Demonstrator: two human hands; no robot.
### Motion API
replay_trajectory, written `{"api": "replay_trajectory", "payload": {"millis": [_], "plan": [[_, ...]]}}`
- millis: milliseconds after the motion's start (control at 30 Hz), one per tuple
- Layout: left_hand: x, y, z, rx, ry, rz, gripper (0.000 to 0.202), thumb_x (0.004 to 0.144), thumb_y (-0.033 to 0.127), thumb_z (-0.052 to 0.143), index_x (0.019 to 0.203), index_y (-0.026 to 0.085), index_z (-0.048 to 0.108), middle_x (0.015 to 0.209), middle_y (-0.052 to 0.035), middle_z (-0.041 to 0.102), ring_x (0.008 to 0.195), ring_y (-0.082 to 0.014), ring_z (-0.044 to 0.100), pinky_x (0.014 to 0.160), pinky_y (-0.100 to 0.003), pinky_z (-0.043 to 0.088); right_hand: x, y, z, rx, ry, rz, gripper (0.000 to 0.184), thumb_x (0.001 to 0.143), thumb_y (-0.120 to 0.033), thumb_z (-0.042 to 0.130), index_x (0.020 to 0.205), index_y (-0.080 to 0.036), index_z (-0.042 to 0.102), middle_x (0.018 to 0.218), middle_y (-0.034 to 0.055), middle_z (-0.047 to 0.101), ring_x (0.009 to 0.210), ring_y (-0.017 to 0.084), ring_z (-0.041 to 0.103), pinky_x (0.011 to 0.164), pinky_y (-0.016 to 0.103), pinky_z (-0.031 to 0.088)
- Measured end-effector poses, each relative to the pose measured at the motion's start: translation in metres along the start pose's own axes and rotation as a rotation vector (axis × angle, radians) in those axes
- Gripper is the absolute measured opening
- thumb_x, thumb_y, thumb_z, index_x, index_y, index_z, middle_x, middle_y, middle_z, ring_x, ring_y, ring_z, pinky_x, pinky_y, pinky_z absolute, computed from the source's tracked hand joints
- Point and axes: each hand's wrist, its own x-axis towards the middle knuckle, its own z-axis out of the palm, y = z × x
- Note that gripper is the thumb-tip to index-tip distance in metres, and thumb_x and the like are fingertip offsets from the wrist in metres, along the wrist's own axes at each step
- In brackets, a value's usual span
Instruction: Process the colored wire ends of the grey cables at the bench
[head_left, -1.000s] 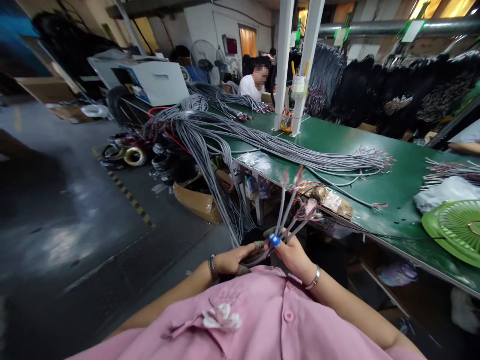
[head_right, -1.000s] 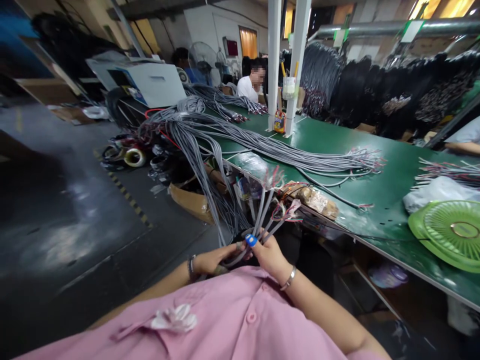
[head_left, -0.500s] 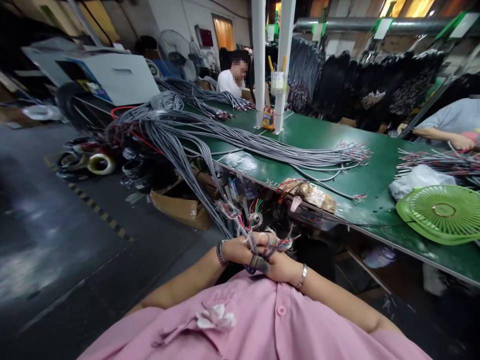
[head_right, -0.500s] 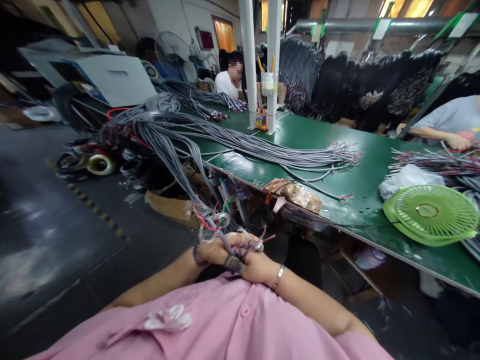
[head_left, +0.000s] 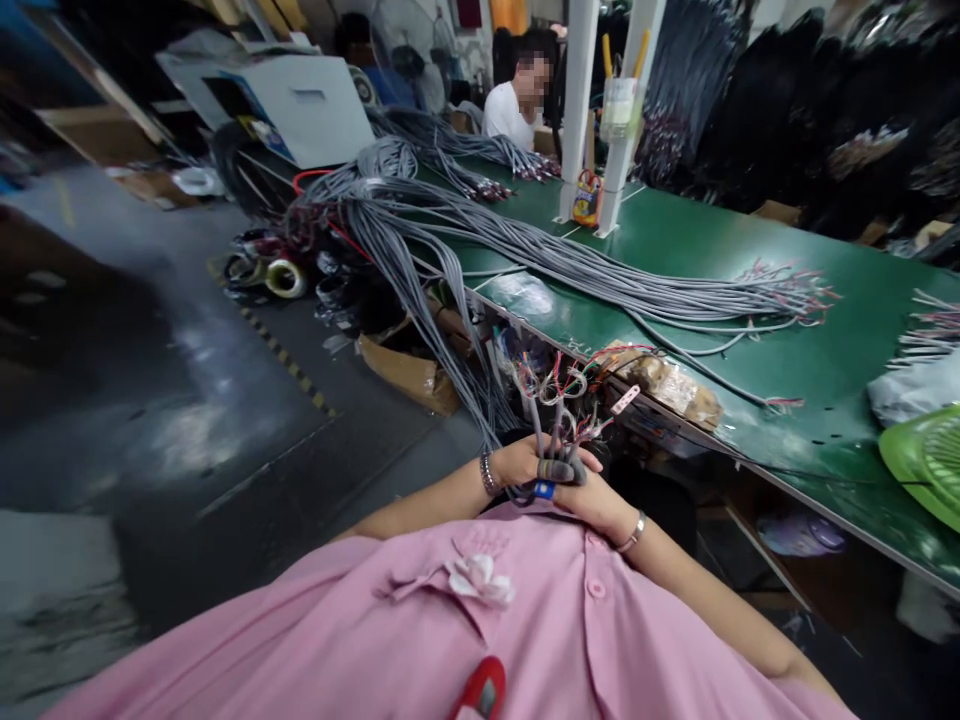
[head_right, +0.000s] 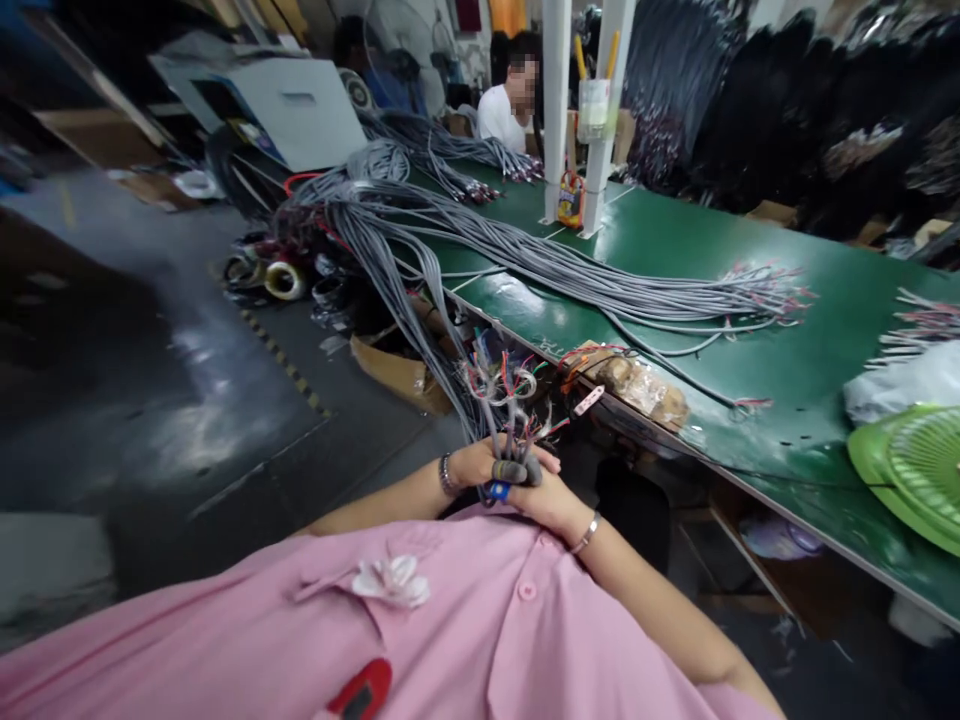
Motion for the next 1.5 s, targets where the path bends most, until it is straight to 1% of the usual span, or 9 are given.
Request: {"api": "replay_trajectory", "payload": {"millis": [167, 400, 533, 667, 767, 933, 1133, 1300, 1500], "plan": [[0.004, -0.005, 0.001, -0.111, 0.17, 0.039, 0.054, 0.08, 0.051, 0.071, 0.115, 0.01, 0.071, 0.102, -0.0152, 0.072, 0.096, -0.0233, 0.067, 0.082, -0.028, 0.05, 0.002, -0.015, -0.009, 0.125, 0.038, 0.157, 0.038, 0.077, -0.048, 0.07, 0.092, -0.013, 0.068, 0.082, 0.0047, 0.069, 0.075, 0.018, 0.062, 0.075, 0.034, 0.052], [0.008, -0.013, -0.002, -0.176, 0.391, 0.094, 0.049, 0.081, 0.05, 0.07, 0.109, 0.01, 0.073, 0.093, -0.0138, 0.073, 0.084, -0.0196, 0.069, 0.072, -0.026, 0.05, -0.005, -0.013, -0.033, -0.321, 0.029, 0.119, 0.026, 0.085, -0.037, 0.058, 0.092, -0.014, 0.067, 0.07, -0.0004, 0.06, 0.06, 0.012, 0.047, 0.058, 0.026, 0.037], [-0.001, -0.019, -0.014, -0.121, 0.465, 0.034, 0.055, 0.079, 0.059, 0.067, 0.101, 0.009, 0.073, 0.08, -0.0121, 0.072, 0.06, -0.0119, 0.064, 0.051, -0.018, 0.041, -0.016, -0.004, -0.044, -0.377, 0.085, 0.163, 0.03, 0.085, -0.043, 0.058, 0.074, -0.016, 0.063, 0.06, -0.0014, 0.056, 0.054, 0.011, 0.042, 0.052, 0.025, 0.031], [-0.012, -0.018, -0.016, -0.116, 0.462, -0.009, 0.061, 0.078, 0.066, 0.063, 0.087, 0.007, 0.072, 0.078, -0.0122, 0.073, 0.039, -0.0049, 0.051, 0.04, -0.018, 0.032, -0.018, -0.003, -0.046, -0.004, 0.286, 0.175, 0.037, 0.085, -0.053, 0.058, 0.087, -0.016, 0.062, 0.07, 0.0026, 0.065, 0.051, 0.009, 0.04, 0.046, 0.022, 0.029], [-0.015, -0.017, -0.007, -0.142, 0.395, -0.082, 0.058, 0.076, 0.065, 0.066, 0.086, 0.007, 0.07, 0.077, -0.0123, 0.073, 0.038, -0.0058, 0.053, 0.037, -0.017, 0.031, -0.014, -0.009, -0.042, 0.385, 0.364, 0.238, 0.043, 0.083, -0.06, 0.059, 0.096, -0.019, 0.056, 0.075, 0.0017, 0.067, 0.041, 0.005, 0.024, 0.038, 0.02, 0.017], [-0.011, -0.019, 0.006, -0.124, 0.376, -0.156, 0.054, 0.079, 0.06, 0.067, 0.093, 0.007, 0.068, 0.079, -0.0129, 0.074, 0.041, -0.0088, 0.059, 0.038, -0.017, 0.038, -0.009, -0.007, -0.041, 0.611, 0.483, 0.223, 0.046, 0.069, -0.057, 0.076, 0.075, -0.02, 0.05, 0.055, -0.0068, 0.052, 0.037, 0.002, 0.02, 0.034, 0.017, 0.012], [-0.009, -0.021, 0.005, -0.197, 0.587, -0.05, 0.05, 0.079, 0.059, 0.066, 0.085, 0.01, 0.063, 0.071, -0.0089, 0.072, 0.046, -0.0134, 0.064, 0.037, -0.016, 0.038, -0.018, 0.008, -0.045, 0.511, 0.583, 0.207, 0.049, 0.069, -0.061, 0.074, 0.071, -0.02, 0.048, 0.048, -0.008, 0.045, 0.036, 0.003, 0.026, 0.034, 0.018, 0.015], [-0.008, -0.011, 0.013, -0.109, 0.586, -0.076, 0.046, 0.068, 0.05, 0.08, 0.083, 0.01, 0.064, 0.06, -0.0005, 0.063, 0.037, -0.0064, 0.053, 0.034, -0.015, 0.03, -0.023, 0.011, -0.046, 0.389, 0.615, 0.125, 0.048, 0.071, -0.061, 0.073, 0.064, -0.02, 0.047, 0.046, -0.0068, 0.043, 0.04, 0.006, 0.029, 0.038, 0.02, 0.021], [-0.008, -0.005, 0.019, 0.103, 0.654, -0.103, 0.04, 0.07, 0.045, 0.08, 0.086, 0.009, 0.072, 0.05, 0.0058, 0.051, 0.035, -0.0021, 0.035, 0.034, -0.016, 0.025, -0.037, -0.001, -0.052, -0.112, 0.657, -0.031, 0.038, 0.085, -0.051, 0.062, 0.065, -0.019, 0.052, 0.055, -0.0015, 0.052, 0.051, 0.011, 0.042, 0.05, 0.024, 0.033]]}}
